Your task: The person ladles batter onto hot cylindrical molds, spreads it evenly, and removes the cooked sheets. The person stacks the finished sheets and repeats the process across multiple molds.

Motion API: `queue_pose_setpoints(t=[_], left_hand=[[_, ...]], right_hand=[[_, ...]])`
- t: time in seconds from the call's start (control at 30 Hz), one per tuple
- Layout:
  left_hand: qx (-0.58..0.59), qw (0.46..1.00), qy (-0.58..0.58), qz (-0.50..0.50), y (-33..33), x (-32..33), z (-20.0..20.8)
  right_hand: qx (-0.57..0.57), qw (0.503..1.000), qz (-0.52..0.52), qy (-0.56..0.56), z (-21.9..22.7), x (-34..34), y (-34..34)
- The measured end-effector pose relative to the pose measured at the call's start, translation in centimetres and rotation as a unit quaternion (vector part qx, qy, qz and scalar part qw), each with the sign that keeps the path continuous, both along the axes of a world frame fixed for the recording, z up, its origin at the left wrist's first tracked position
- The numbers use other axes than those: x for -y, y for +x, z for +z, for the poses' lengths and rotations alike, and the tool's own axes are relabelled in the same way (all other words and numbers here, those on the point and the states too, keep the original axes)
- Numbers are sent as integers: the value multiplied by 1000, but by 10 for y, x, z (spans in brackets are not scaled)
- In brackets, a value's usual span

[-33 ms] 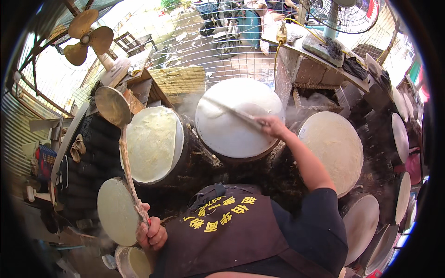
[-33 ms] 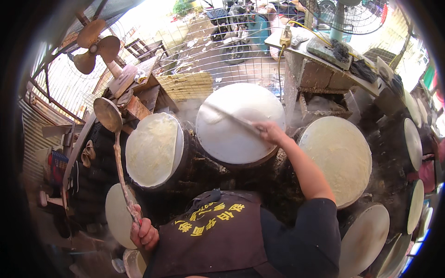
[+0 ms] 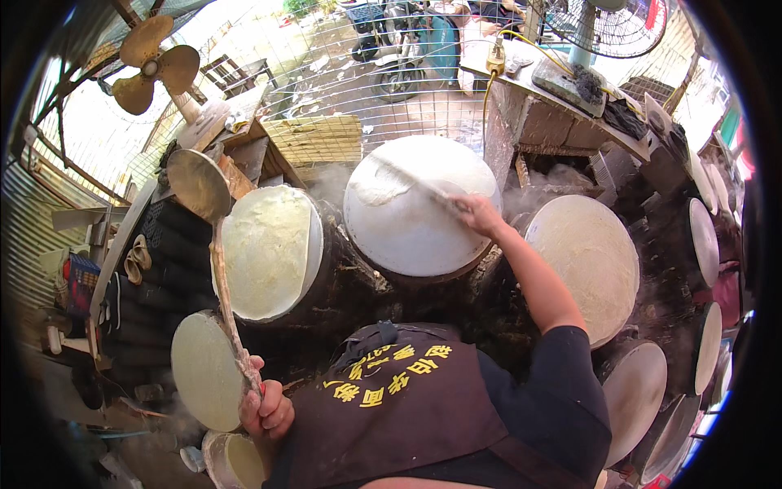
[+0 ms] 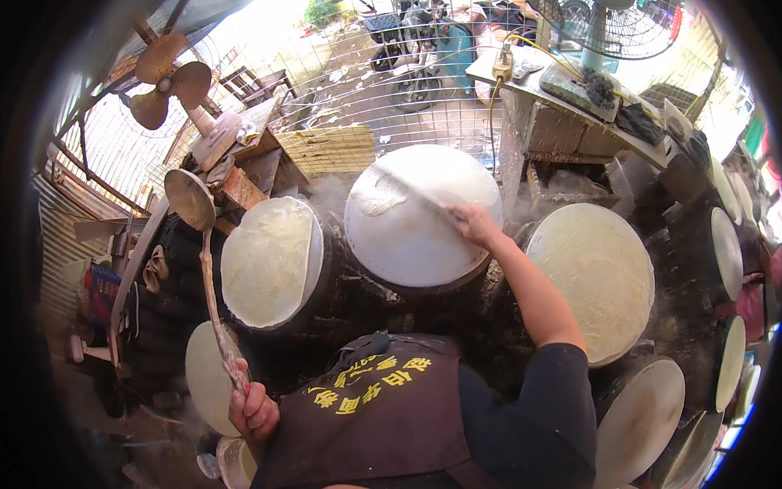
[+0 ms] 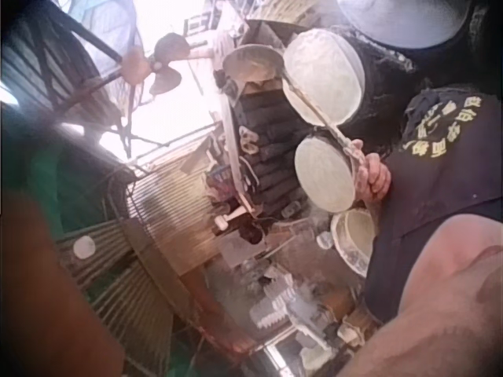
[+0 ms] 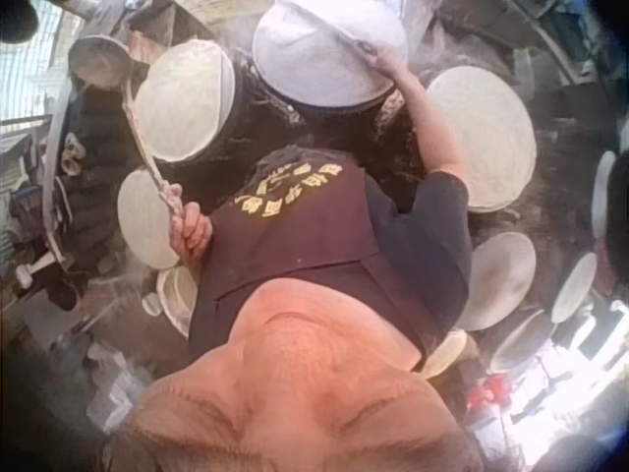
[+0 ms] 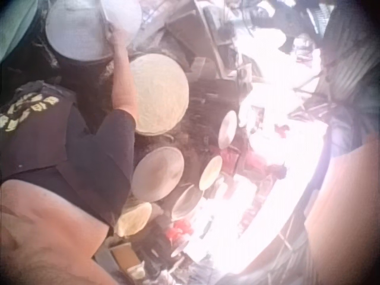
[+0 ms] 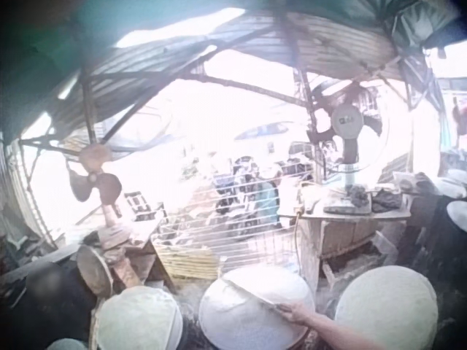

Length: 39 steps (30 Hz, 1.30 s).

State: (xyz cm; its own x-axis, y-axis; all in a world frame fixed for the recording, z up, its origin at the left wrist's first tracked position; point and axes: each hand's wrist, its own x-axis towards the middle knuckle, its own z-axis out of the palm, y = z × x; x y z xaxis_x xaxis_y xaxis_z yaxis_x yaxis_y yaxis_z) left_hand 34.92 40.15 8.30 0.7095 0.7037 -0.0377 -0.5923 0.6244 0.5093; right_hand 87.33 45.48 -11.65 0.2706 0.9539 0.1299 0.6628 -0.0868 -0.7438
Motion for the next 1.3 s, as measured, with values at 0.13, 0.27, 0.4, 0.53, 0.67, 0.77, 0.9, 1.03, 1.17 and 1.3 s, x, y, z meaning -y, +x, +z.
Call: queue_pose_setpoints(t=[0.13, 0.27, 0.4, 0.53, 0.67, 0.77, 0.9, 1.03, 1.17, 1.3], left_hand=[[-20, 1000, -7, -1, 1, 2, 4], [-21, 1000, -2, -12, -2, 3, 2], [-25, 999, 15, -13, -3, 4, 0], [-18, 999, 23, -43, 3, 0, 3], [-19, 999, 30, -25, 3, 5, 2], [-32, 999, 29, -3, 6, 9, 5], [-13, 1000, 27, -7, 12, 6, 7], [1, 999, 37, -13, 15, 11, 11], [5, 999, 32, 14, 17, 22, 6], [34, 998, -11, 48, 25, 32, 8]], right_hand=[[54, 996, -3, -66, 26, -17, -10], [41, 988, 94, -115, 18, 21, 16], [78, 995, 25, -49, 18, 5, 36], [83, 995, 42, -41, 6, -19, 19], [116, 979, 123, -114, 31, 20, 26], [121, 980, 84, -132, 38, 36, 51], [167, 985, 14, -40, 39, -4, 28], [146, 974, 127, -118, 25, 0, 29], [141, 974, 103, -145, 44, 51, 63], [155, 981, -24, -114, 25, 35, 68]])
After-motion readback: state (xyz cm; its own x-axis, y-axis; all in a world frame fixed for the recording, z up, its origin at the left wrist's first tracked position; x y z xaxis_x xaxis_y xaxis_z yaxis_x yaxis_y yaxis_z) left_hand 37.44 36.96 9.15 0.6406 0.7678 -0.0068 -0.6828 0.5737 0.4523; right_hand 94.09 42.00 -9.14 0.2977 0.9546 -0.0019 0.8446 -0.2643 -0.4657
